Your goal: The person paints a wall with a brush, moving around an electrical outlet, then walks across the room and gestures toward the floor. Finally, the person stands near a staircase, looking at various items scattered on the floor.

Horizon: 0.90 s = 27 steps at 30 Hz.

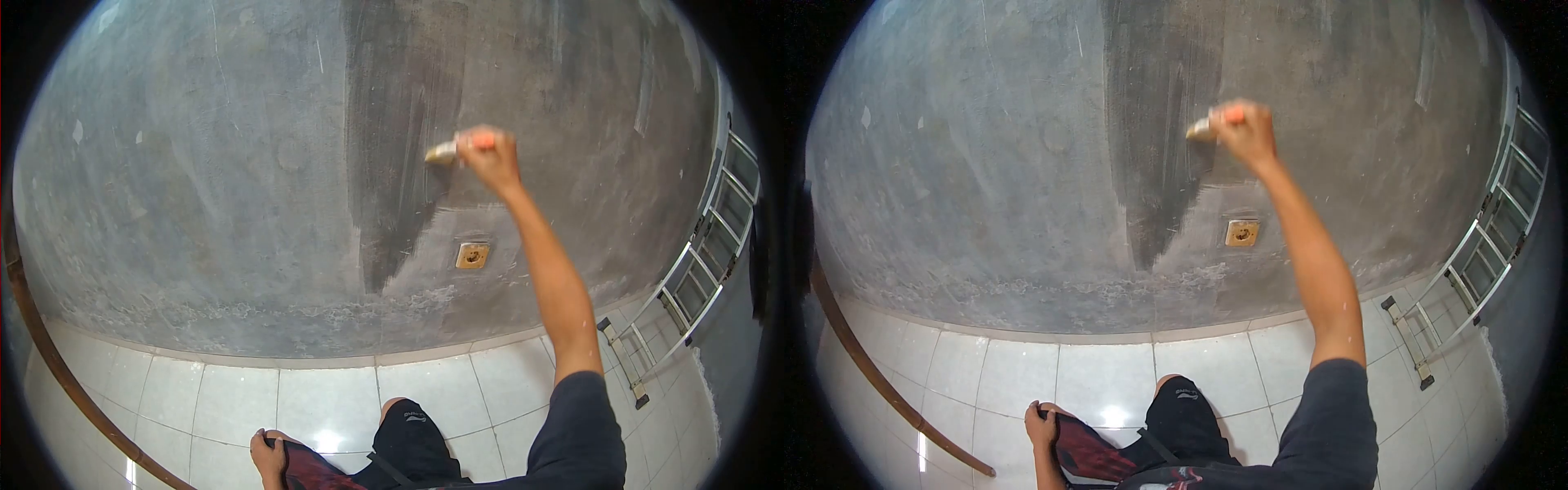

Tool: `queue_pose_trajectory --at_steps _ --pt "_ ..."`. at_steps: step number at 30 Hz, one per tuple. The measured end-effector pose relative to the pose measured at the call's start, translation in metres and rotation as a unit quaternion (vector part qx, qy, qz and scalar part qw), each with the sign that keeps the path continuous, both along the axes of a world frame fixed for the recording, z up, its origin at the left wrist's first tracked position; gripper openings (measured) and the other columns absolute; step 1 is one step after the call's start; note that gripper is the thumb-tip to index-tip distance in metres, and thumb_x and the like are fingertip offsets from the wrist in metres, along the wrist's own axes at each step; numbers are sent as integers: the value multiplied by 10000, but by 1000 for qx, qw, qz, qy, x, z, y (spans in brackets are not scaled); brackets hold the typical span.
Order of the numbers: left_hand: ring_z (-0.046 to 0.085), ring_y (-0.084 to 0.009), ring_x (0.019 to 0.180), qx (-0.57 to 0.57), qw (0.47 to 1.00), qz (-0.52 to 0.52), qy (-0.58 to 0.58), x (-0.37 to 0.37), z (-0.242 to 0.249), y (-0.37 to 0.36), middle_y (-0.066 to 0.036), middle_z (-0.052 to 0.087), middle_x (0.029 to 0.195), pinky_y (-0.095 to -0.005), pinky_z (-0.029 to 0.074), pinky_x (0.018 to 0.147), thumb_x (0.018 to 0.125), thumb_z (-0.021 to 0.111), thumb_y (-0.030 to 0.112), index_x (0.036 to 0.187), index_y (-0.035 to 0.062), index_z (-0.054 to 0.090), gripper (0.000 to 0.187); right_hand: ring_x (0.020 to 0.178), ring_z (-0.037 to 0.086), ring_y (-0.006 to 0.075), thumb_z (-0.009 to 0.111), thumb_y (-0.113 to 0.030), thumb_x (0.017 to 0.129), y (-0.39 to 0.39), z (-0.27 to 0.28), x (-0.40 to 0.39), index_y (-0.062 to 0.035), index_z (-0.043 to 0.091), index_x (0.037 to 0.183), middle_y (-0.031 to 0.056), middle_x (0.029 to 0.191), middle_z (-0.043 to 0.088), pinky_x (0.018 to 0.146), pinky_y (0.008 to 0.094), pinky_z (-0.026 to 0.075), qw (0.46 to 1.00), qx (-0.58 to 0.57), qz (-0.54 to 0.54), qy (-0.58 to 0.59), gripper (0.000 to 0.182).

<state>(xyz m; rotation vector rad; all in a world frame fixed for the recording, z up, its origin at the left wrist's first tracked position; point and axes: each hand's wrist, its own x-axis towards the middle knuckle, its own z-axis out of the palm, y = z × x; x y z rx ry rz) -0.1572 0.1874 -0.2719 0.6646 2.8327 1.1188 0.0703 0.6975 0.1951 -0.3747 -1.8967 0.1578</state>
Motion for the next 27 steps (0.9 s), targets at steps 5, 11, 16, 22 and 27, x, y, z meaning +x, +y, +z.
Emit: queue_pose_trajectory --at_steps 5,11,16,22,27 --pt "525 -375 1116 -4 1000 5 -1 0 0 -3 -229 567 1164 -424 401 978 749 676 184 1205 -63 523 541 634 669 174 695 -202 800 -18 134 -16 -49 713 784 70 721 696 616 299 525 979 115 -64 157 155" --pt "530 -371 1112 4 1000 12 -8 2 2 0 -224 570 1162 -426 402 979 746 683 174 1210 -57 523 542 656 656 228 681 -192 817 14 125 -45 -26 679 784 95 767 673 615 313 509 894 366 -75 247 170" --pt "535 -370 1105 8 1000 9 8 -2 -5 -5 -217 577 1153 -421 406 976 747 686 166 1205 -55 526 533 698 622 284 642 -109 805 -22 -45 -34 -24 636 754 126 793 619 619 359 508 972 230 -11 48 100" --pt "541 -369 1095 10 1000 -3 -7 -4 -3 -4 -218 583 1143 -417 412 969 747 693 168 1200 -54 530 530 765 675 230 667 -90 807 -42 -120 -13 -20 689 864 119 851 687 672 307 528 991 105 62 -48 93" --pt "542 -367 1097 13 1000 9 -13 -4 -5 0 -216 582 1141 -419 412 969 752 693 167 1201 -54 531 526 726 671 180 712 -187 804 -26 11 -28 -37 715 869 99 845 706 641 292 530 974 227 -2 2 163"
